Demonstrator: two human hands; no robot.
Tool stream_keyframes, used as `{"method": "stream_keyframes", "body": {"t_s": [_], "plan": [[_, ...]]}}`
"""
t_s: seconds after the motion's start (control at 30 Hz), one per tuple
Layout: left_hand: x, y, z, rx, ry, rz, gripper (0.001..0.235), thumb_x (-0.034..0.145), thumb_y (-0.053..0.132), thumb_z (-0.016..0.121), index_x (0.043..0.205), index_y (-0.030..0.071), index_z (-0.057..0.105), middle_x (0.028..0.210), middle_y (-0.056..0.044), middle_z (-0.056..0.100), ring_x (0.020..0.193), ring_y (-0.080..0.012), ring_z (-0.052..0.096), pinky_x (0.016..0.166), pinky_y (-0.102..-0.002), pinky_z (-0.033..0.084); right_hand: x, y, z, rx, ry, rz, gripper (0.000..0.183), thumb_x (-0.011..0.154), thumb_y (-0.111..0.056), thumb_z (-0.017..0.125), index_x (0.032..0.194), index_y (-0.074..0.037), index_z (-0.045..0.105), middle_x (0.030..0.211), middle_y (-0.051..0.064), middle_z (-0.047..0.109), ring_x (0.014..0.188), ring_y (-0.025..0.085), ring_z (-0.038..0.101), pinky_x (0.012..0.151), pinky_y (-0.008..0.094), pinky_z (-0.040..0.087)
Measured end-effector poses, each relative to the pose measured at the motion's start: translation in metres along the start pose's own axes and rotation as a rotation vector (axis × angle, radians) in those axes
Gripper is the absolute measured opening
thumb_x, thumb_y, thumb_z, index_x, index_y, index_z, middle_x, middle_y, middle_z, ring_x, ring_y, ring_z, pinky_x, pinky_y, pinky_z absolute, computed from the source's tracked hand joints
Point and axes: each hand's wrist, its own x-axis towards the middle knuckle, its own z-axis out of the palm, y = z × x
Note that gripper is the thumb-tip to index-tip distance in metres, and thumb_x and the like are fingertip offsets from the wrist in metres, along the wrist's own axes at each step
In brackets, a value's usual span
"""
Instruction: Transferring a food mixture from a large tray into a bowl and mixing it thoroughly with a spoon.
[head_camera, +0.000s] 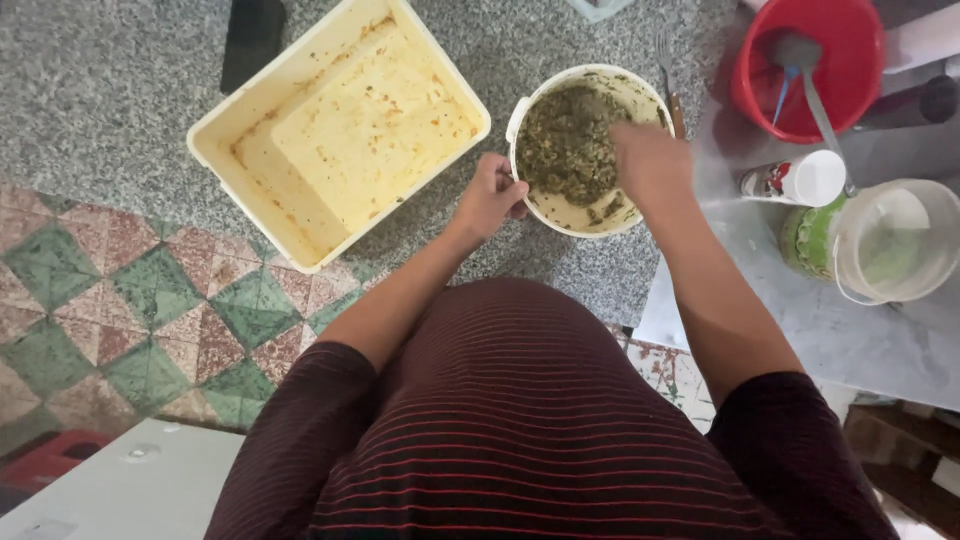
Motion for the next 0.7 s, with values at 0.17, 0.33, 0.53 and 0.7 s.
{"method": "stream_keyframes", "body": {"t_s": [0.17, 0.33, 0.53, 0.7], "plan": [[0.0, 0.0, 0.001, -0.008, 0.003, 0.009, 0.044, 0.104, 0.022, 0.059, 0.13, -0.006, 0.036, 0.094, -0.018, 0.067, 0.078, -0.0266, 0.076, 0.072, -0.041, 0.063, -0.016, -0.008, -0.045, 0.048, -0.085, -0.019, 0.025, 0.106, -0.025, 0.052, 0.118, -0.02, 0.074, 0.101, 0.015, 0.077, 0.102, 0.036, 0.074, 0.085, 0.054, 0.058], [0.003, -0.006, 0.002, -0.049, 0.009, 0.001, 0.043, 0.104, 0.021, 0.059, 0.129, -0.006, 0.037, 0.095, -0.022, 0.067, 0.08, -0.0289, 0.076, 0.074, -0.042, 0.065, -0.006, -0.032, -0.039, 0.085, -0.043, 0.017, 0.027, 0.105, -0.028, 0.05, 0.121, -0.026, 0.071, 0.103, 0.011, 0.075, 0.102, 0.036, 0.073, 0.081, 0.055, 0.059], [0.002, -0.015, 0.001, -0.03, 0.009, 0.035, 0.039, 0.105, 0.019, 0.058, 0.127, -0.006, 0.038, 0.093, -0.02, 0.066, 0.08, -0.0285, 0.075, 0.071, -0.046, 0.063, -0.005, -0.045, -0.046, 0.08, -0.187, -0.042, 0.034, 0.106, -0.024, 0.046, 0.128, -0.033, 0.071, 0.107, 0.012, 0.075, 0.102, 0.036, 0.074, 0.082, 0.055, 0.058], [0.014, -0.026, 0.002, -0.067, 0.01, -0.009, 0.044, 0.102, 0.02, 0.062, 0.128, -0.006, 0.038, 0.095, -0.023, 0.066, 0.083, -0.0312, 0.075, 0.077, -0.046, 0.064, -0.036, -0.086, -0.06, 0.125, -0.132, -0.211, 0.027, 0.105, -0.021, 0.046, 0.108, -0.015, 0.072, 0.093, 0.016, 0.069, 0.083, 0.035, 0.073, 0.07, 0.05, 0.058]]}}
